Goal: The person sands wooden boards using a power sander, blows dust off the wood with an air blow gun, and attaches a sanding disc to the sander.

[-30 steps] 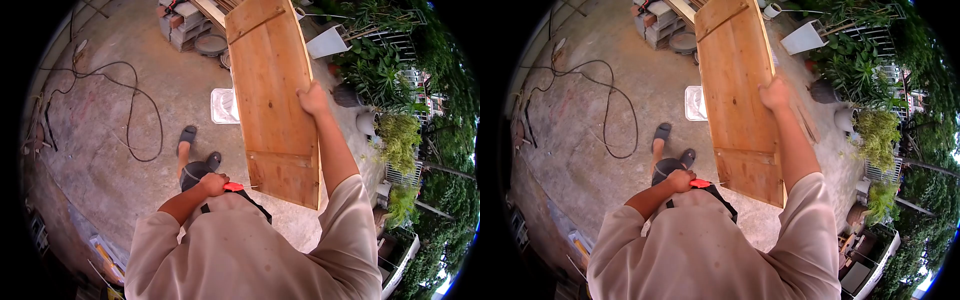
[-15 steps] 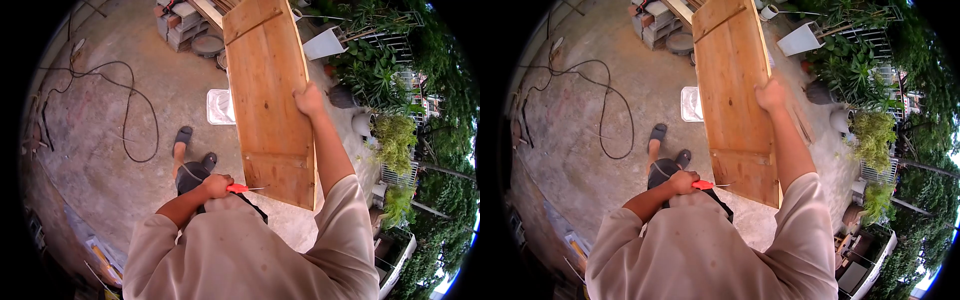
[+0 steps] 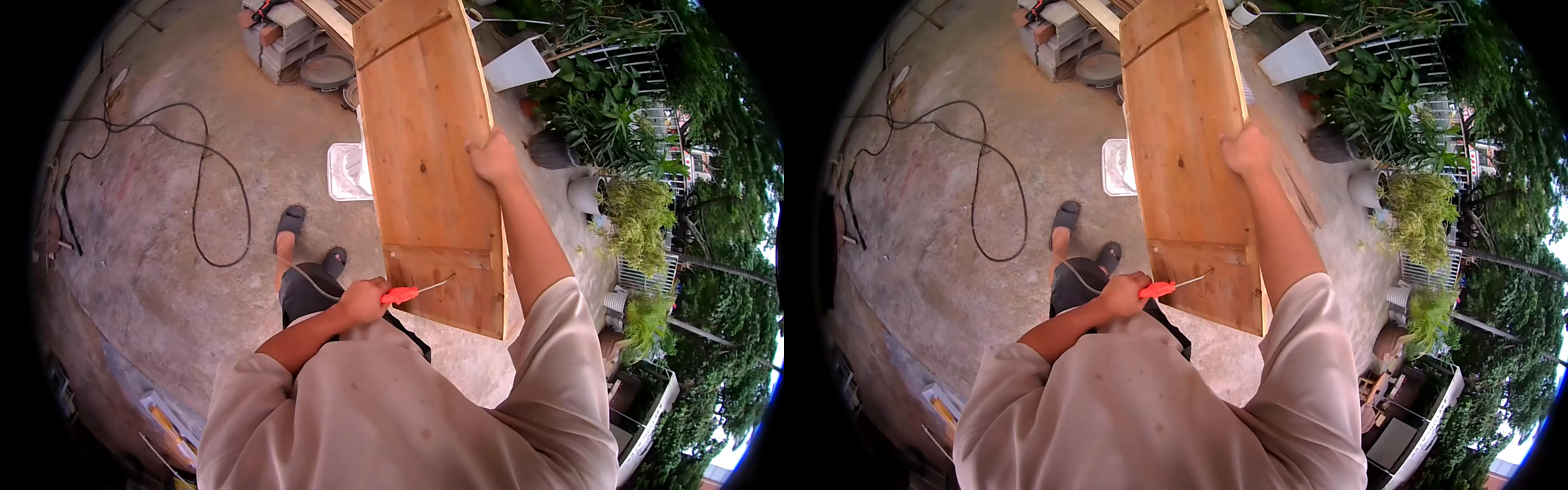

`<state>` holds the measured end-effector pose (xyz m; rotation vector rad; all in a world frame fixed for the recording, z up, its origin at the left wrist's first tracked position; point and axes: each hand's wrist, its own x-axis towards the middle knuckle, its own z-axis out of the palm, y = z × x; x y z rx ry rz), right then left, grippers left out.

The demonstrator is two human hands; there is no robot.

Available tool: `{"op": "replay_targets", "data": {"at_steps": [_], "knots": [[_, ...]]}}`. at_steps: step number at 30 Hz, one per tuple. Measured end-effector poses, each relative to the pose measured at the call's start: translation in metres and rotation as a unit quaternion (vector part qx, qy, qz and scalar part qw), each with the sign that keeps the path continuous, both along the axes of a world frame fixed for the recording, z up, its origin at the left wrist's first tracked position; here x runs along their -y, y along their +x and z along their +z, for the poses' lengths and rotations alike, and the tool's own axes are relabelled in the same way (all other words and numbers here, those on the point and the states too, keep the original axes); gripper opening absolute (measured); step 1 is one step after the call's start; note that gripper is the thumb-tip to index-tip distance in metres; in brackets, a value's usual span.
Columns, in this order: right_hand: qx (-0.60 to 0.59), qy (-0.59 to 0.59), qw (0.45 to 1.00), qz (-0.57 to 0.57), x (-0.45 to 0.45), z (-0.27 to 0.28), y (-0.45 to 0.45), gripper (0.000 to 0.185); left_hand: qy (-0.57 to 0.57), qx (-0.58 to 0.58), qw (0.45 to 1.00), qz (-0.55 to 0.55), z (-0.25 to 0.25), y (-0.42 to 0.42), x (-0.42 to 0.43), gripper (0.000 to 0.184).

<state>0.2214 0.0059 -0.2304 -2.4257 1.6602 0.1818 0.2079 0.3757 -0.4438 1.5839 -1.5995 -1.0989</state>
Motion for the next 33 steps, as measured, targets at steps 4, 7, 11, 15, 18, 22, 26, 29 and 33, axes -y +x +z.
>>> {"op": "replay_targets", "data": {"at_steps": [4,7,11,15,18,22,26,29,33], "knots": [[-0.009,0.001,1.0,-0.001,-0.011,0.01,0.008,0.06,-0.031,0.014,0.996,-0.083,0.015,0.0,-0.004,0.024],[-0.019,-0.01,1.0,0.002,-0.011,0.006,0.008,0.06,-0.029,0.01,0.999,-0.041,0.018,0.005,-0.001,0.024],[-0.023,-0.015,1.0,-0.002,-0.008,0.001,0.008,0.06,-0.038,-0.005,0.998,-0.046,0.017,0.0,-0.001,0.022],[-0.028,-0.015,0.999,-0.002,-0.011,0.001,0.011,0.064,-0.09,0.005,0.995,-0.042,0.046,-0.001,0.01,0.019],[-0.023,-0.004,1.0,-0.012,-0.013,0.003,0.011,0.068,-0.108,-0.003,0.994,0.014,0.06,-0.002,0.02,0.017],[-0.014,-0.027,0.999,-0.018,-0.011,-0.006,0.01,0.066,-0.119,0.002,0.993,-0.012,0.073,-0.01,0.018,0.017],[-0.014,-0.043,0.999,-0.017,-0.015,-0.003,0.011,0.064,-0.104,-0.02,0.993,0.045,0.072,-0.015,0.018,0.017],[-0.011,-0.043,0.999,-0.017,-0.014,-0.002,0.013,0.065,-0.121,-0.01,0.993,-0.004,0.075,-0.017,0.011,0.017],[-0.011,-0.04,0.999,-0.026,-0.011,-0.007,0.012,0.067,-0.112,-0.026,0.993,0.019,0.075,-0.019,0.01,0.016]]}}
